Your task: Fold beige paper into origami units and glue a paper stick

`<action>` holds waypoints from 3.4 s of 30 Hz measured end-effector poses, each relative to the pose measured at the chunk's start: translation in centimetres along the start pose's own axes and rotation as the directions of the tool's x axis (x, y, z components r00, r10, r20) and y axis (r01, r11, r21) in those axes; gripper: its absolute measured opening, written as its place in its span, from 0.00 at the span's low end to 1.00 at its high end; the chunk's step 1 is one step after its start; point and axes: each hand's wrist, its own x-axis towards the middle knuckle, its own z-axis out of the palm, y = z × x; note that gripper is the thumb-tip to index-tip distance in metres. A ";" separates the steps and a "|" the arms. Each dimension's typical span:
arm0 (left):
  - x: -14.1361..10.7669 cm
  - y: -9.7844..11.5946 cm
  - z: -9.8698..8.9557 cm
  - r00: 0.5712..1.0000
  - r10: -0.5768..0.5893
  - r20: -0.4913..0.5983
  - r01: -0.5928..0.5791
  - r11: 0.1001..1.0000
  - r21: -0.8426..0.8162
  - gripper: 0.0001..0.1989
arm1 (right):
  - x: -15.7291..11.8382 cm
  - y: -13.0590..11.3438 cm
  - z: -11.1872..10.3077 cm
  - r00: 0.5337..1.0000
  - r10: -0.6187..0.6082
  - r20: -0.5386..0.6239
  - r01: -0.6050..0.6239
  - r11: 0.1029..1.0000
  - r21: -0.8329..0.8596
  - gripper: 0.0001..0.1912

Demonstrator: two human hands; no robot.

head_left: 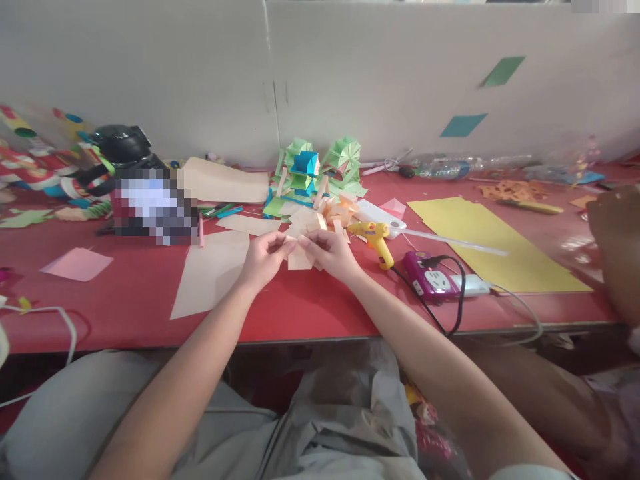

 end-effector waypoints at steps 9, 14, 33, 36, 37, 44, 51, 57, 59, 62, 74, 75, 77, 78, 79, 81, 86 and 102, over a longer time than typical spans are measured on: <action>-0.1 0.4 0.2 0.999 -0.031 -0.015 0.031 0.999 0.039 0.19 | 0.0 0.4 -0.2 0.997 -0.073 0.001 0.072 0.990 -0.123 0.23; -0.1 0.3 0.0 0.999 0.030 -0.037 -0.027 0.995 0.099 0.18 | 0.0 0.5 -0.1 0.993 -0.120 0.018 0.122 0.971 -0.205 0.24; -0.3 1.0 0.3 0.999 -0.005 0.032 0.003 0.998 0.062 0.17 | 0.0 0.5 -0.2 0.999 -0.048 0.004 0.048 0.988 -0.149 0.28; -0.3 1.0 0.3 0.994 -0.081 0.077 0.084 0.996 -0.030 0.23 | -0.1 0.2 -0.4 0.999 -0.011 -0.042 0.005 0.989 -0.147 0.29; -0.3 1.0 0.3 0.992 -0.096 0.082 0.101 0.994 -0.049 0.26 | -0.1 0.1 -0.4 0.998 0.005 -0.059 -0.013 0.989 -0.147 0.30; -0.1 0.6 0.0 0.991 -0.131 -0.002 0.131 0.990 -0.042 0.25 | 0.3 -0.3 -0.4 0.996 0.042 -0.078 -0.049 0.995 -0.091 0.32; 0.2 0.1 -0.1 0.991 -0.125 -0.040 0.125 0.992 -0.010 0.26 | 0.3 0.0 -0.4 0.997 0.021 -0.068 -0.030 0.992 -0.125 0.32; 0.1 0.1 -0.2 0.991 -0.124 -0.052 0.126 0.992 0.034 0.22 | 0.3 0.3 -0.4 0.997 0.064 -0.039 -0.066 0.996 -0.061 0.30; 0.0 0.1 -0.3 0.995 -0.097 -0.008 0.098 0.994 0.039 0.19 | 0.3 0.4 -0.3 0.998 0.057 0.003 -0.057 0.998 -0.019 0.29; 0.0 0.1 -0.3 0.996 -0.072 0.061 0.068 0.996 0.062 0.17 | 0.3 0.4 -0.2 0.999 0.026 0.023 -0.025 0.999 -0.026 0.27; -0.3 -0.1 -0.1 0.991 -0.053 0.120 0.035 0.989 0.147 0.20 | 0.3 0.7 -0.4 0.998 -0.009 0.054 0.014 0.995 -0.095 0.22; -0.3 -0.1 0.0 0.991 -0.052 0.122 0.033 0.988 0.149 0.21 | 0.4 0.7 -0.4 0.999 -0.023 0.039 0.027 0.993 -0.114 0.22; -0.2 0.0 0.0 0.991 -0.052 0.121 0.034 0.989 0.142 0.21 | 0.4 0.8 -0.4 0.999 -0.038 0.001 0.037 0.991 -0.131 0.21; -0.2 0.0 0.1 0.991 -0.054 0.119 0.038 0.990 0.135 0.20 | 0.4 0.9 -0.4 0.999 -0.036 -0.010 0.034 0.991 -0.128 0.22; -0.2 0.1 0.1 0.992 -0.058 0.116 0.043 0.991 0.128 0.20 | 0.4 1.0 -0.4 0.999 -0.032 -0.022 0.029 0.992 -0.120 0.22; -0.2 0.3 0.1 0.991 -0.076 0.113 0.063 0.991 0.122 0.20 | 0.4 1.0 -0.4 0.999 -0.020 -0.042 0.015 0.994 -0.112 0.24; -0.3 0.7 0.3 0.985 -0.153 0.078 0.144 0.983 0.117 0.21 | 0.3 0.8 -0.3 0.997 -0.055 -0.062 0.043 0.982 -0.184 0.23; 0.0 0.5 0.1 0.996 -0.087 0.031 0.087 0.996 0.000 0.18 | 0.2 0.5 -1.0 0.994 0.072 0.079 -0.065 0.995 -0.077 0.28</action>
